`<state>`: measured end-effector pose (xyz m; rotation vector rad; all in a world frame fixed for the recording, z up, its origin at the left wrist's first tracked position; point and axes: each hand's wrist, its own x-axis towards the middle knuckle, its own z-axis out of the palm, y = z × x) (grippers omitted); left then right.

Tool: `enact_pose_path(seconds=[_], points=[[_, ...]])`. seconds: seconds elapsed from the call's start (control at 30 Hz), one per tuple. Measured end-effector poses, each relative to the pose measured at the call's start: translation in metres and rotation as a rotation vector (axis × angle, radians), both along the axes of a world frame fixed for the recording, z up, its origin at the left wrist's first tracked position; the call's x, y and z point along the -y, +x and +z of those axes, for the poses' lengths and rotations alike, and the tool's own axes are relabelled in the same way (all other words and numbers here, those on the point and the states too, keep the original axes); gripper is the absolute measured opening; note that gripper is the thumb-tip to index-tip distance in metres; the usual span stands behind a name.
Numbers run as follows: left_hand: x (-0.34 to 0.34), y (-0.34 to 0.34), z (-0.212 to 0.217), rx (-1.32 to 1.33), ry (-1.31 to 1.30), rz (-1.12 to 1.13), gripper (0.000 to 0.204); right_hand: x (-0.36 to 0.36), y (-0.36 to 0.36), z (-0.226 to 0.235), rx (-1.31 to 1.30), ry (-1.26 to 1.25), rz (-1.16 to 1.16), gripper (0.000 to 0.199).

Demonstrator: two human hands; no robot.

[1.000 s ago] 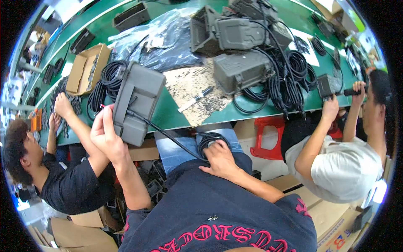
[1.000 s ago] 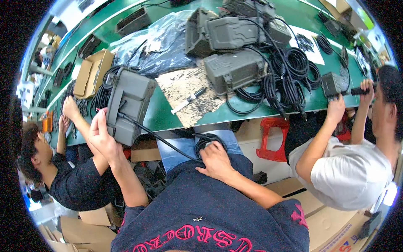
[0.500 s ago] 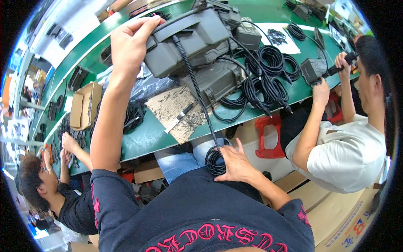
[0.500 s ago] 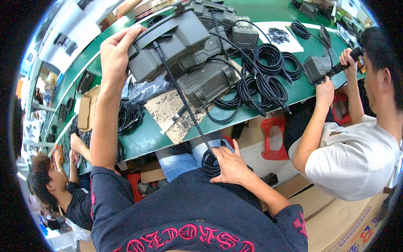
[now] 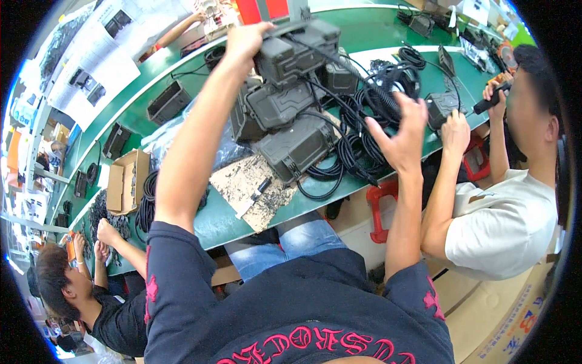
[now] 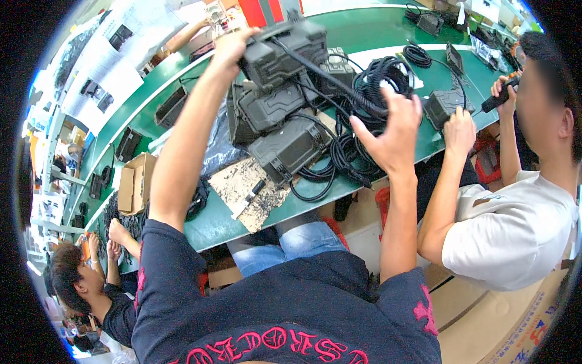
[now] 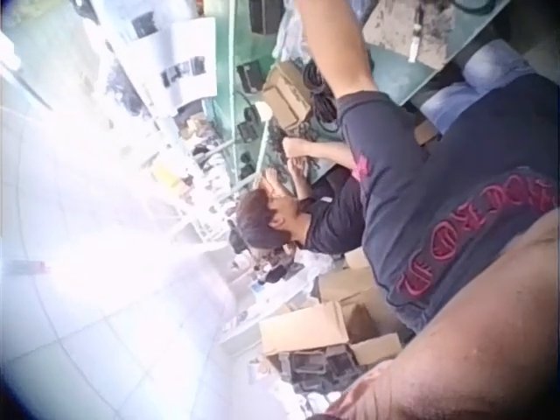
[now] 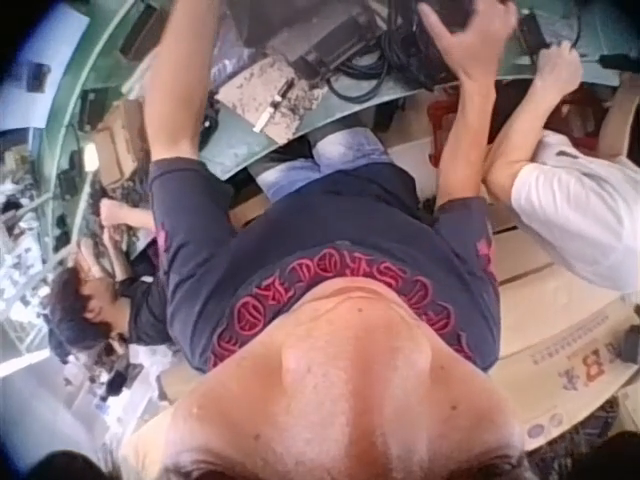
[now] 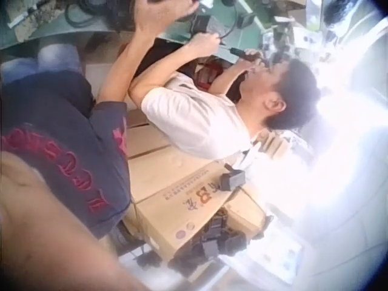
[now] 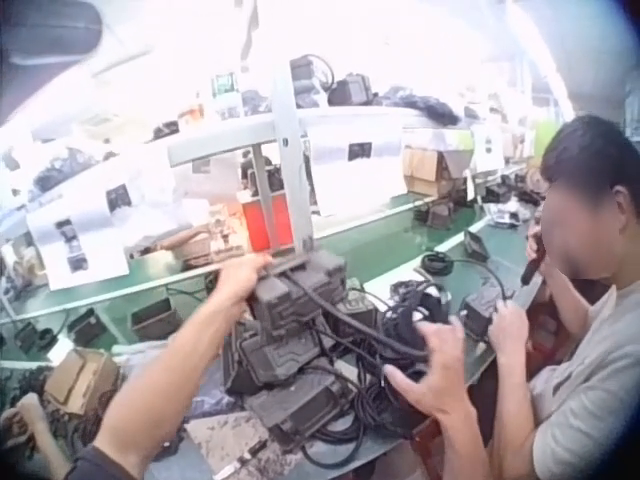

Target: Assembling and sealing electrical connectors for battery boxes on an assembly line.

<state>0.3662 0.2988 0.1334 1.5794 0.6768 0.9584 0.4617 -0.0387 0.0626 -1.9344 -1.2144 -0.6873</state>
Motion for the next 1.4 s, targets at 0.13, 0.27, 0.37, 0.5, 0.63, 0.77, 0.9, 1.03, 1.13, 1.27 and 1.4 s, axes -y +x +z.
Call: enact_pose_path(seconds=[0.13, 0.27, 0.37, 0.5, 0.63, 0.77, 0.9, 1.03, 1.13, 1.27, 1.4], points=[[-0.019, -0.002, -0.003, 0.012, -0.165, -0.052, 0.023, -0.034, 0.028, -0.041, -0.106, -0.417, 0.054, 0.091], [-0.046, -0.005, 0.003, -0.151, -0.077, -0.111, 0.034, -0.026, 0.004, 0.001, -0.213, -0.323, 0.141, 0.104], [-0.04, -0.014, -0.006, -0.217, 0.059, -0.019, 0.037, -0.033, -0.035, 0.042, -0.13, -0.208, 0.228, 0.084], [-0.025, -0.032, -0.03, -0.032, 0.309, 0.253, 0.039, -0.079, -0.093, 0.097, -0.051, 0.194, 0.494, 0.037], [-0.058, -0.101, -0.069, 0.116, 0.437, 0.411, 0.029, -0.195, -0.174, 0.147, -0.066, 0.165, 0.864, 0.017], [-0.11, -0.173, -0.078, -0.574, 0.721, 0.601, 0.02, -0.401, -0.161, 0.114, 0.149, -0.703, 0.618, 0.022], [-0.187, -0.258, -0.109, -1.078, 0.907, 0.556, 0.038, -0.546, -0.128, 0.022, 0.107, -1.088, 0.384, 0.021], [-0.224, -0.284, -0.122, -1.33, 0.804, 0.262, 0.02, -0.612, -0.044, -0.065, 0.162, -1.098, 0.233, 0.044], [-0.225, -0.316, -0.115, -1.339, 0.861, 0.364, 0.012, -0.635, -0.039, -0.09, 0.06, -1.106, 0.169, 0.057], [-0.235, -0.352, -0.116, -1.343, 0.721, 0.404, 0.017, -0.655, -0.051, -0.089, 0.13, -1.056, 0.145, 0.046], [-0.212, -0.295, -0.081, -0.974, 0.703, 0.547, 0.047, -0.645, -0.044, -0.038, 0.192, -0.95, 0.341, 0.05]])
